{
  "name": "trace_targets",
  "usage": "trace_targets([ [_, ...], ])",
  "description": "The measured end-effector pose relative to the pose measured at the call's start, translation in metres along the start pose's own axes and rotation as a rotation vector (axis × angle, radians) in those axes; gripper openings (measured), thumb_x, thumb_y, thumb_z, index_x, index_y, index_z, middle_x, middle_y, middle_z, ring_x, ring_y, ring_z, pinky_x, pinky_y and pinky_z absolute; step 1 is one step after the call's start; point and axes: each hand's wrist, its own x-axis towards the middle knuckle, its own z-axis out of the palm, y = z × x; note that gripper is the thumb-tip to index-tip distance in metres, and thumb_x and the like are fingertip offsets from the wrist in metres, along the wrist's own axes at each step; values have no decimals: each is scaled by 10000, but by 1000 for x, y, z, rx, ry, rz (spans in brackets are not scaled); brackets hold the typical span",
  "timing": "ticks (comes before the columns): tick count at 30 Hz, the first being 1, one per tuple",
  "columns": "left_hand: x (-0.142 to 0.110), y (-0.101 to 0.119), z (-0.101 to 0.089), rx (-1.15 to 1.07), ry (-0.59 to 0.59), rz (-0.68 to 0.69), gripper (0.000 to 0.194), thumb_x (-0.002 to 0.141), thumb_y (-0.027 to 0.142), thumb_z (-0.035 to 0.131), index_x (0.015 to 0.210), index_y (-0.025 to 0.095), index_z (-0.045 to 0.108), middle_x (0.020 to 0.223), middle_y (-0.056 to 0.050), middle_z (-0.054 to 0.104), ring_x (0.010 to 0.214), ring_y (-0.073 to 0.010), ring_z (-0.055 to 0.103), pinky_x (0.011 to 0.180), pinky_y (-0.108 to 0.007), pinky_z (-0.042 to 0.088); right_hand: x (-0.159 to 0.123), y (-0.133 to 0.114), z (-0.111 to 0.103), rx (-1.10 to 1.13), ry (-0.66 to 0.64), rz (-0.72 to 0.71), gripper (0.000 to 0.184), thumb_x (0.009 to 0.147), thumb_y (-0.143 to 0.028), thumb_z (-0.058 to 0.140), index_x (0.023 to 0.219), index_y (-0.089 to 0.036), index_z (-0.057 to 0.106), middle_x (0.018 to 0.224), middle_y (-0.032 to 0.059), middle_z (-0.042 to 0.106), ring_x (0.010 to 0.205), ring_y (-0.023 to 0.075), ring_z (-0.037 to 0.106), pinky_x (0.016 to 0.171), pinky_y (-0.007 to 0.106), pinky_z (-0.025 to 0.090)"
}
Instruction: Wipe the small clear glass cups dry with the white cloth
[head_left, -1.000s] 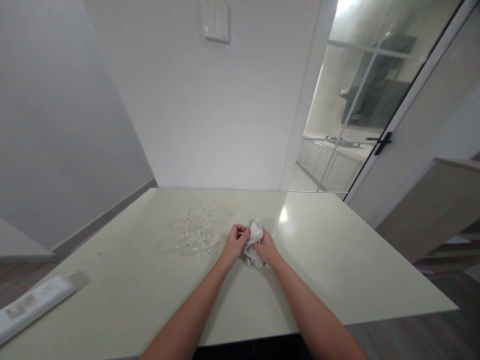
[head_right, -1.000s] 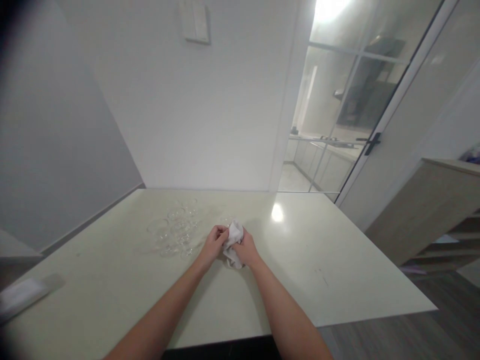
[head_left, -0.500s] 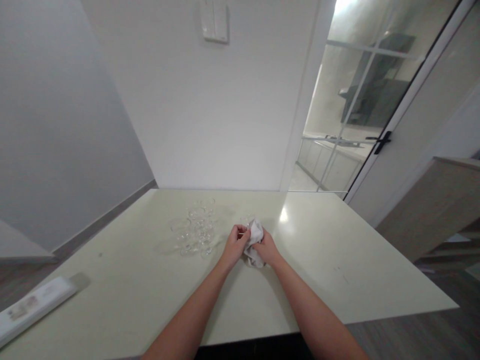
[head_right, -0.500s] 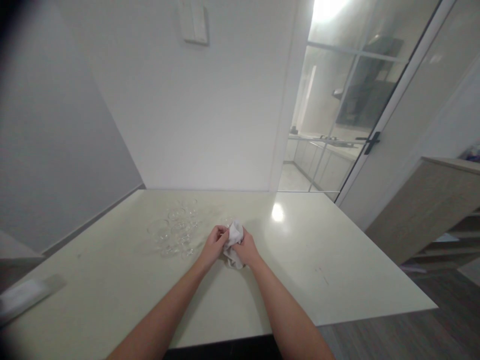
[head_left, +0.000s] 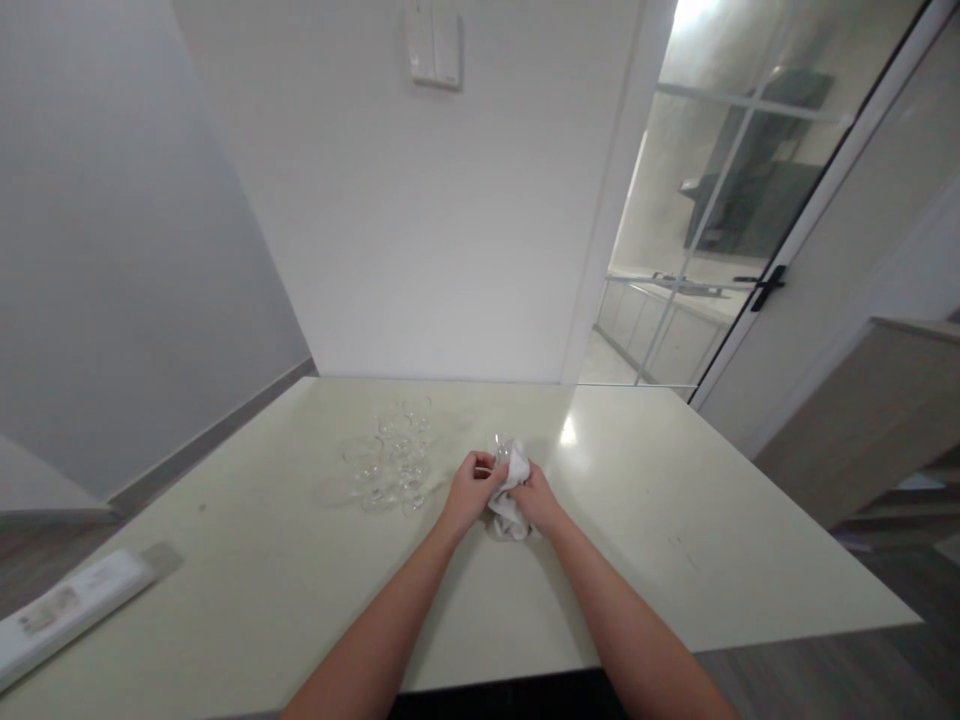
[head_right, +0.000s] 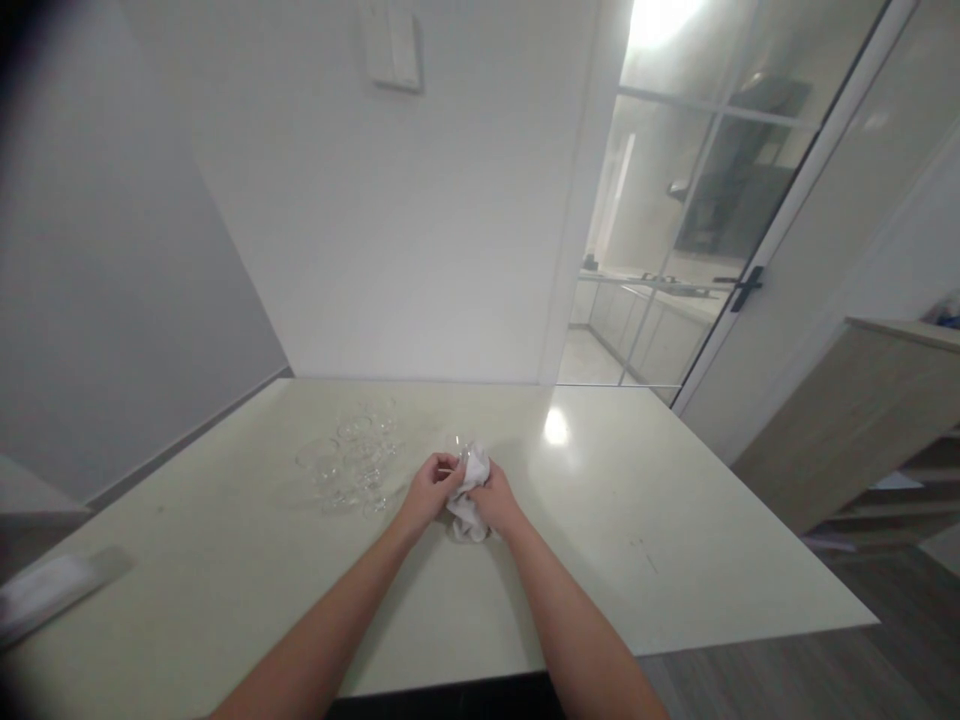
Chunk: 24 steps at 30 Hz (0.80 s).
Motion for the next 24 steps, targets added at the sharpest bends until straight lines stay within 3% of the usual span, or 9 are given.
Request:
trace_targets([
  [6, 0, 1, -2, -30, 110, -35, 437, 639, 507, 710, 853, 173, 527, 669, 22, 574, 560, -114, 535, 503, -208, 410, -3, -2, 4, 9, -105, -27, 351, 655, -162, 630, 1006, -167, 650, 872, 26, 710, 795, 175, 636, 738, 286, 504],
  [10, -1, 9, -5, -123, 75, -67, 395, 693, 515, 650, 857, 158, 605, 746, -15, 627, 661, -143, 580, 569, -230, 436, -5, -6, 5, 83, -125, 95, 322, 685, -220, 652, 1003, -173, 653, 836, 14, 706, 719, 147, 633, 703, 269, 503],
  [14, 0, 9, -5, -174, 47, -30, 414, 731, 517, 602, 908, 150, 669, 986, -77, 668, 901, -207, 606, 714, -280, 468, -7, -10, 2, 160, -101, 183, 333, 675, -231, 669, 1002, -173, 653, 840, 15, 703, 714, 143, 637, 691, 258, 502],
  [20, -2, 2, 3, -133, 88, -28, 554, 621, 476, 748, 1040, 145, 600, 918, -83, 675, 830, -206, 628, 725, -309, 487, -7, -9, 2, 162, -104, 193, 309, 667, -214, 658, 974, -176, 663, 829, 15, 707, 719, 144, 641, 707, 259, 500],
  [24, -3, 7, 0, -261, 7, -30, 476, 681, 490, 700, 1006, 149, 632, 978, -89, 678, 893, -212, 629, 757, -298, 485, -7, -11, 3, 238, -4, 233, 276, 646, -229, 669, 917, -177, 667, 820, 20, 713, 724, 153, 654, 706, 267, 508],
])
